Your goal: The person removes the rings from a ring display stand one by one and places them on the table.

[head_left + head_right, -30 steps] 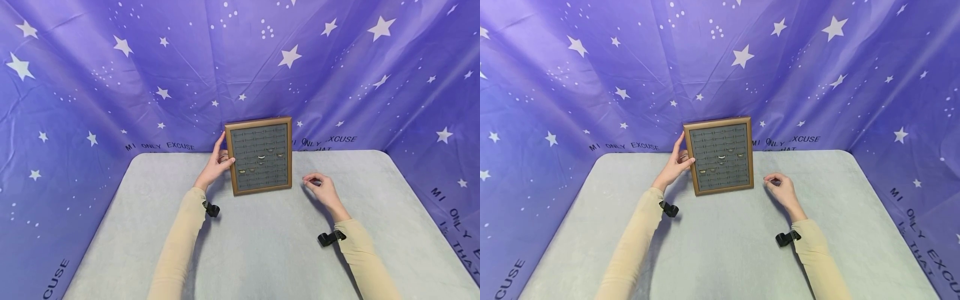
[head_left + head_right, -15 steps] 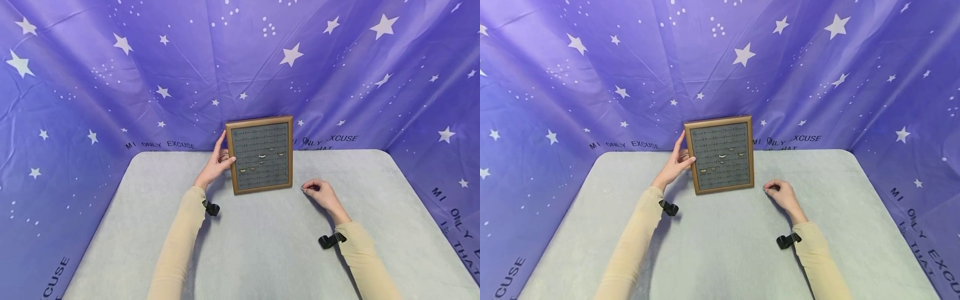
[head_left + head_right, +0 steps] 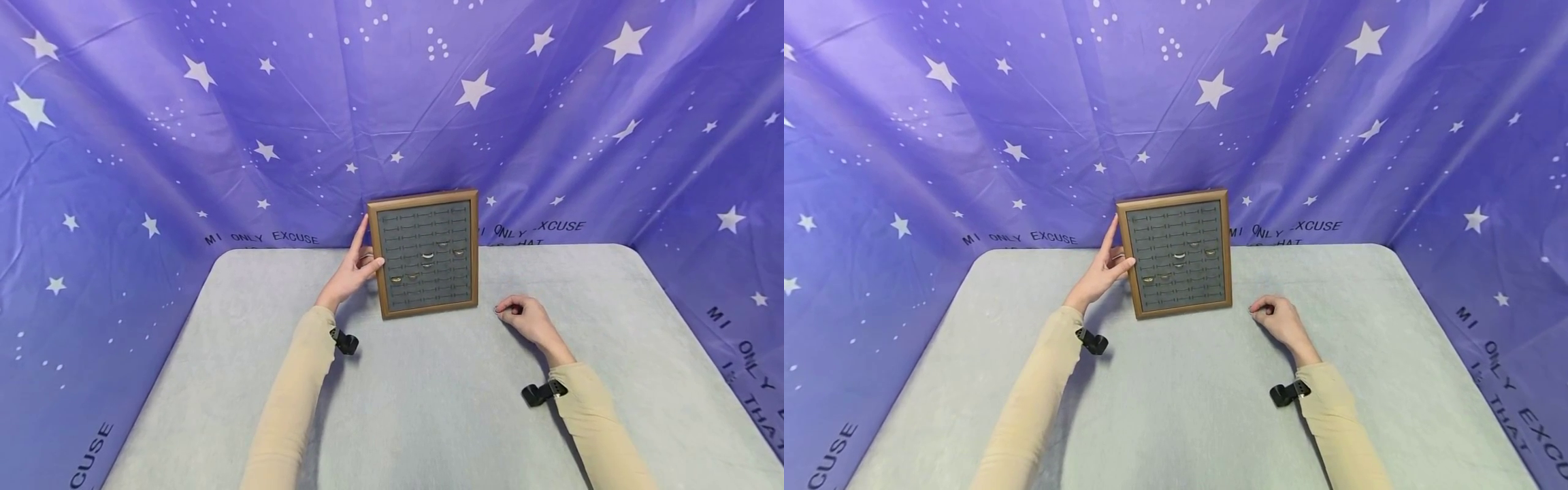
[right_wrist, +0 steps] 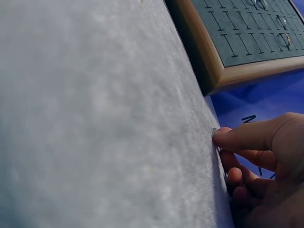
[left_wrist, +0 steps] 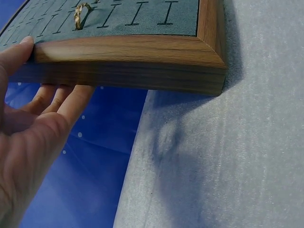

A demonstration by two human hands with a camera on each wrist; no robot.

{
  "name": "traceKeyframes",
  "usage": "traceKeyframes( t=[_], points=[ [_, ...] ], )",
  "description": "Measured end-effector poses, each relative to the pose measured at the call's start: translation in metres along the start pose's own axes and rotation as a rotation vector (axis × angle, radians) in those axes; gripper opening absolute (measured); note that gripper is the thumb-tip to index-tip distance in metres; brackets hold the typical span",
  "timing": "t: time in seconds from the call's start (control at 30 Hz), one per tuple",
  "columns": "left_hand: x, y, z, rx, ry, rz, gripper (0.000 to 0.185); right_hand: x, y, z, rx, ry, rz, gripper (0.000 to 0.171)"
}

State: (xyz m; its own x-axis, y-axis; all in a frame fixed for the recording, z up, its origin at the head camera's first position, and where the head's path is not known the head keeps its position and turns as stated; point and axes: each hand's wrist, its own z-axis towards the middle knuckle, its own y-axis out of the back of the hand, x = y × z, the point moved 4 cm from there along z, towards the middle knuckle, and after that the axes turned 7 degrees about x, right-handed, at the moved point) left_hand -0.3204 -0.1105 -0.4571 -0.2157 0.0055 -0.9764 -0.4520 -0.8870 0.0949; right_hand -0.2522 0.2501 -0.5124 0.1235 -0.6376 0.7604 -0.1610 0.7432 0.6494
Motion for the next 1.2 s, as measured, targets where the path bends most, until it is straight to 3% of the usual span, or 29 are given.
traceKeyframes(
  t=[0.23,0.47,0.83,1.2],
  points=[
    [0.003,0.001,0.001,-0.002,-0.002,-0.03,0.089,0.001,0.002,-0.001,-0.002,-0.031,0.073,0.013],
    [0.002,0.0,0.0,-0.024,0.011,-0.075,0.09,0.01,0.006,-0.002,-0.065,-0.025,0.115,0.02],
    [0.001,0.002,0.0,-0.048,0.011,-0.094,0.091,0.042,-0.005,0.011,-0.122,-0.052,0.167,0.035],
    [0.0,0.002,0.001,-0.061,-0.02,-0.091,0.091,0.083,-0.011,0.032,-0.189,0.027,0.265,0.032]
  ],
)
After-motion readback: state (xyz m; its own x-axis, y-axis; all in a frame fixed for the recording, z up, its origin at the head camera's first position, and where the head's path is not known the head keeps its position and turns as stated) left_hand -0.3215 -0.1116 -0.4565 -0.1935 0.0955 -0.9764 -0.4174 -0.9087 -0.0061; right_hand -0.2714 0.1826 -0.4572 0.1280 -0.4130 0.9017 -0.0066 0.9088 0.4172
